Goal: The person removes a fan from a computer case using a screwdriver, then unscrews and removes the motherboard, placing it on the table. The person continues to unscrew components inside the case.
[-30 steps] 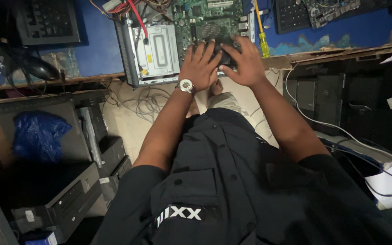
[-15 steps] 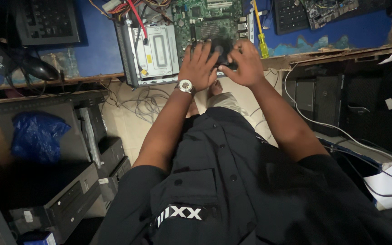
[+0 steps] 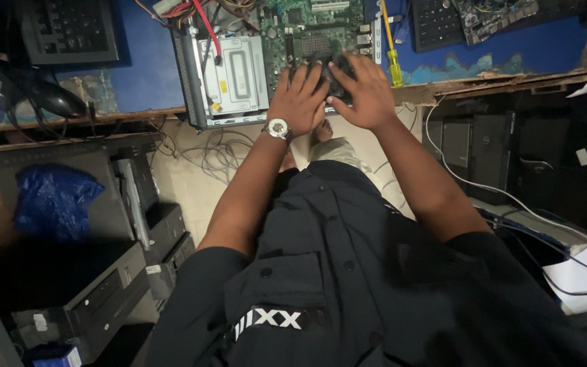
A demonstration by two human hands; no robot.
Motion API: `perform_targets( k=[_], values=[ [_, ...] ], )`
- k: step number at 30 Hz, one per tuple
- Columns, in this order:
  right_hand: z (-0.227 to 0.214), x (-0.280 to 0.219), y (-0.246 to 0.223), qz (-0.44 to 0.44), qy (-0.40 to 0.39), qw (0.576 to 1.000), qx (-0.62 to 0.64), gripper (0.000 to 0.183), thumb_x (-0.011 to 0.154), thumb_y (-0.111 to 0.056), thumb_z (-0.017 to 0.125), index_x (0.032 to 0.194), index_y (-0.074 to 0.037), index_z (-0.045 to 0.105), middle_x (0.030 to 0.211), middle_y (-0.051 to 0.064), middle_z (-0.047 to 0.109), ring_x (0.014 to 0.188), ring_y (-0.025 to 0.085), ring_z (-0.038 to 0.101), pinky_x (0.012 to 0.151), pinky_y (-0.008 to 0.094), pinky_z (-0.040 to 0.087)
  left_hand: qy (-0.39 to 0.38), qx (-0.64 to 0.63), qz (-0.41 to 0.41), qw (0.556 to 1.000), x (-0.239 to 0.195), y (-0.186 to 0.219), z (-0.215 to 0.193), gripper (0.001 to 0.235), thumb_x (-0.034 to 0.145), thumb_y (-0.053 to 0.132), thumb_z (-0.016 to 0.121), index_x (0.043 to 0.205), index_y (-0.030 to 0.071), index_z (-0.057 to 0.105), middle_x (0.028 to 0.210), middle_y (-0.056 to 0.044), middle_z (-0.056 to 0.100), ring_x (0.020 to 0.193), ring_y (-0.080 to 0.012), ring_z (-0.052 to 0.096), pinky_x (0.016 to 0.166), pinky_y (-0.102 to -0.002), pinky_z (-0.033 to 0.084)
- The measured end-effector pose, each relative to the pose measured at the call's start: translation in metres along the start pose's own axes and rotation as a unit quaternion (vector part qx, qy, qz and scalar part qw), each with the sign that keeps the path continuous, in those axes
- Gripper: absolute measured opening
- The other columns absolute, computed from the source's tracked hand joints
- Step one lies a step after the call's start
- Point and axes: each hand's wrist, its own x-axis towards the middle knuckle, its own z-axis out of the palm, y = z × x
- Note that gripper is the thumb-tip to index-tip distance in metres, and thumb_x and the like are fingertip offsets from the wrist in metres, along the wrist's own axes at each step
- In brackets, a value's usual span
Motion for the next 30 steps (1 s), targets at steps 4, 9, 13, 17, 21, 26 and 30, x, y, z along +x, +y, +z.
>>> perform_targets(
  k=[4,9,13,17,21,26,30],
  values=[
    [0.005,-0.003,0.005,-0.018,0.032,0.999,0.008,0.051,0.091,-0.04,0.077,0.13,-0.01,0.065,0.144,0.021,0.051,0.134,0.043,0.048,0.11,0.054,0.039,0.006,-0.002,-0.004,1.0,0.0,0.001,0.0,0.048,0.091,0.036,0.066,0.132,0.011,0.065,0.151,-0.018,0.048,0.139,-0.039,0.043,0.114,-0.063,0.033],
    [0.007,-0.009,0.012,0.032,0.036,0.994,0.101,0.045,0.087,-0.04,0.087,0.094,-0.009,0.055,0.116,0.018,0.051,0.117,0.041,0.051,0.098,0.052,0.044,0.012,0.012,-0.02,1.0,0.0,0.001,0.003,0.051,0.09,0.038,0.066,0.135,0.015,0.065,0.153,-0.02,0.047,0.138,-0.0406,0.042,0.112,-0.064,0.032],
    [0.007,-0.009,0.01,0.007,0.045,0.997,0.066,0.049,0.091,-0.042,0.083,0.119,-0.008,0.062,0.137,0.023,0.05,0.13,0.044,0.049,0.107,0.054,0.042,0.009,0.003,-0.006,1.0,-0.001,0.001,0.003,0.049,0.092,0.038,0.067,0.136,0.016,0.065,0.152,-0.018,0.047,0.136,-0.0398,0.043,0.112,-0.065,0.032],
    [0.004,-0.004,0.005,0.006,0.013,0.999,0.029,0.063,0.092,-0.042,0.075,0.146,-0.011,0.063,0.153,0.025,0.045,0.14,0.046,0.044,0.115,0.055,0.037,0.02,0.004,-0.003,1.0,0.0,0.001,0.001,0.048,0.091,0.037,0.066,0.133,0.014,0.066,0.152,-0.017,0.048,0.136,-0.0395,0.044,0.112,-0.064,0.033],
    [0.002,-0.001,0.002,0.005,-0.002,1.0,0.0,0.062,0.094,-0.042,0.072,0.148,-0.012,0.062,0.156,0.022,0.045,0.142,0.044,0.044,0.116,0.054,0.035,0.016,0.002,-0.006,1.0,0.001,0.002,-0.002,0.047,0.09,0.035,0.066,0.13,0.01,0.067,0.151,-0.017,0.049,0.136,-0.0379,0.045,0.113,-0.063,0.034],
    [0.005,-0.003,0.003,0.004,0.0,1.0,-0.009,0.063,0.094,-0.042,0.072,0.148,-0.011,0.062,0.156,0.021,0.047,0.141,0.043,0.044,0.117,0.054,0.034,0.024,0.008,0.005,1.0,0.0,0.002,-0.004,0.047,0.091,0.034,0.065,0.13,0.009,0.067,0.15,-0.018,0.049,0.136,-0.038,0.045,0.114,-0.062,0.034],
    [0.009,-0.007,0.01,0.024,0.009,0.999,0.045,0.059,0.092,-0.043,0.076,0.137,-0.007,0.063,0.153,0.022,0.048,0.142,0.044,0.044,0.117,0.055,0.035,0.013,0.01,0.003,1.0,0.0,0.001,-0.001,0.046,0.091,0.034,0.065,0.13,0.009,0.066,0.15,-0.019,0.049,0.136,-0.039,0.045,0.114,-0.063,0.033]
  ],
)
